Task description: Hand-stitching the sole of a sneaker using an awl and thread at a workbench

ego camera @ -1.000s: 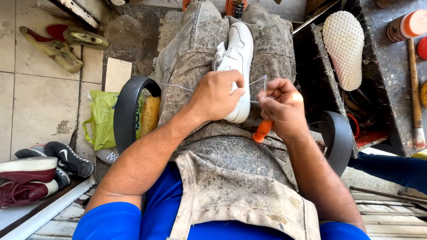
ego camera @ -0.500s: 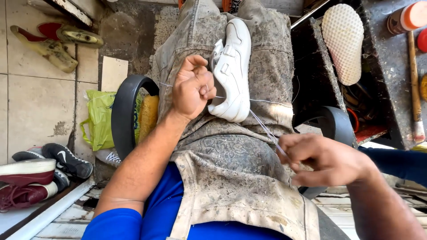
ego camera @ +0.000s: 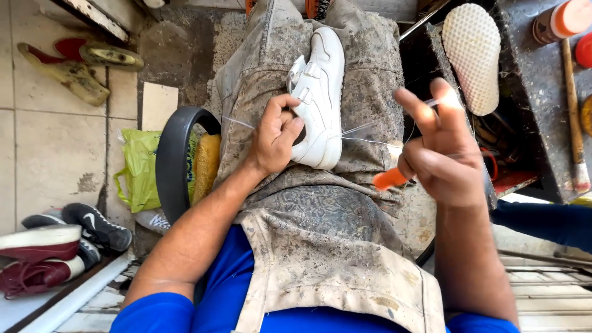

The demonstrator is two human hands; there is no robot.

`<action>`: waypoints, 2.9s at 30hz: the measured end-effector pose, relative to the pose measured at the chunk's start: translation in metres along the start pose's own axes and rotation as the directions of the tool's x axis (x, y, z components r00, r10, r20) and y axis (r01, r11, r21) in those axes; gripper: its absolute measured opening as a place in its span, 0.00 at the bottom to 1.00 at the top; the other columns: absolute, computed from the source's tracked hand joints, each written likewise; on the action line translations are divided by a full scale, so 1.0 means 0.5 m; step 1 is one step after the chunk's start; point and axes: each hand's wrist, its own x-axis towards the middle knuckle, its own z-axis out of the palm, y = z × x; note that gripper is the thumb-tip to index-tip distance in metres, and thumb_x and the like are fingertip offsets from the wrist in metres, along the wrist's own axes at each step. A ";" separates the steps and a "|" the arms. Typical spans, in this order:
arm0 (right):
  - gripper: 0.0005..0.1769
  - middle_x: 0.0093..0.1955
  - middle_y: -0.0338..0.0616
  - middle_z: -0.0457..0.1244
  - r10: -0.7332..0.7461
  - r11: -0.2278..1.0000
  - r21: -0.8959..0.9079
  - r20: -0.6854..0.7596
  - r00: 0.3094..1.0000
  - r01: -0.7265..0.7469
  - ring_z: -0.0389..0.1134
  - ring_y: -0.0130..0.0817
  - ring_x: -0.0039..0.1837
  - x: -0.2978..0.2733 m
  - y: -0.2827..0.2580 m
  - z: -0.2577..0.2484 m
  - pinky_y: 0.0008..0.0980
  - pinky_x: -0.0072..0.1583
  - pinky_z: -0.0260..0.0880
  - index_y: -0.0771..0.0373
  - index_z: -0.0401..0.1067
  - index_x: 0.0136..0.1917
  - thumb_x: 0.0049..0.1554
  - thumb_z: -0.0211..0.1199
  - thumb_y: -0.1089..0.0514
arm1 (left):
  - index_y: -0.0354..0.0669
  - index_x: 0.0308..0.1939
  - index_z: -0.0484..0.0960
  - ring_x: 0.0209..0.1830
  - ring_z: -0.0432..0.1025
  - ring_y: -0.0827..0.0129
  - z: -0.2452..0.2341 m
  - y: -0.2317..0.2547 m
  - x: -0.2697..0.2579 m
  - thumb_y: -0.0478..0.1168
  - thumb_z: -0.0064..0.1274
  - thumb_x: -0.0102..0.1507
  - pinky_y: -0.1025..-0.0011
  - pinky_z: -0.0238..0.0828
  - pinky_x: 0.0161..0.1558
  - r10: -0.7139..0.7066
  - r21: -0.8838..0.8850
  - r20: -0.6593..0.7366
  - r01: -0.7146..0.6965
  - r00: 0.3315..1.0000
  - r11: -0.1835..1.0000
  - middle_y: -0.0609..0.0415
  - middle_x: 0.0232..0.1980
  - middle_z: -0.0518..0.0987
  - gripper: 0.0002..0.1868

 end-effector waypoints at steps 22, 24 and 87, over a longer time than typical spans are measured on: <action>0.20 0.41 0.38 0.66 -0.024 0.929 -0.340 -0.446 0.895 -0.144 0.56 0.19 0.33 -0.010 -0.077 0.082 0.19 0.36 0.54 0.53 0.71 0.58 0.52 0.63 0.60 | 0.36 0.71 0.63 0.62 0.69 0.36 -0.334 0.038 -0.048 0.30 0.62 0.66 0.45 0.64 0.63 0.324 0.657 -0.437 0.053 0.839 0.752 0.30 0.60 0.69 0.33; 0.26 0.48 0.38 0.65 -0.024 0.805 -0.548 -0.415 0.909 -0.229 0.60 0.26 0.41 -0.008 -0.064 0.087 0.26 0.42 0.59 0.52 0.70 0.62 0.49 0.67 0.53 | 0.31 0.66 0.69 0.64 0.67 0.31 -0.244 0.089 -0.038 0.25 0.57 0.60 0.42 0.61 0.66 0.268 0.520 -0.211 -0.125 0.940 0.845 0.29 0.59 0.71 0.30; 0.28 0.52 0.41 0.68 0.374 0.268 -0.831 -0.377 0.847 -0.488 0.72 0.51 0.54 -0.128 0.102 0.030 0.52 0.53 0.74 0.33 0.64 0.76 0.63 0.55 0.45 | 0.42 0.67 0.61 0.48 0.80 0.55 0.021 0.037 0.002 0.32 0.56 0.63 0.54 0.86 0.28 -0.511 -0.400 0.359 0.623 0.781 0.672 0.42 0.57 0.77 0.31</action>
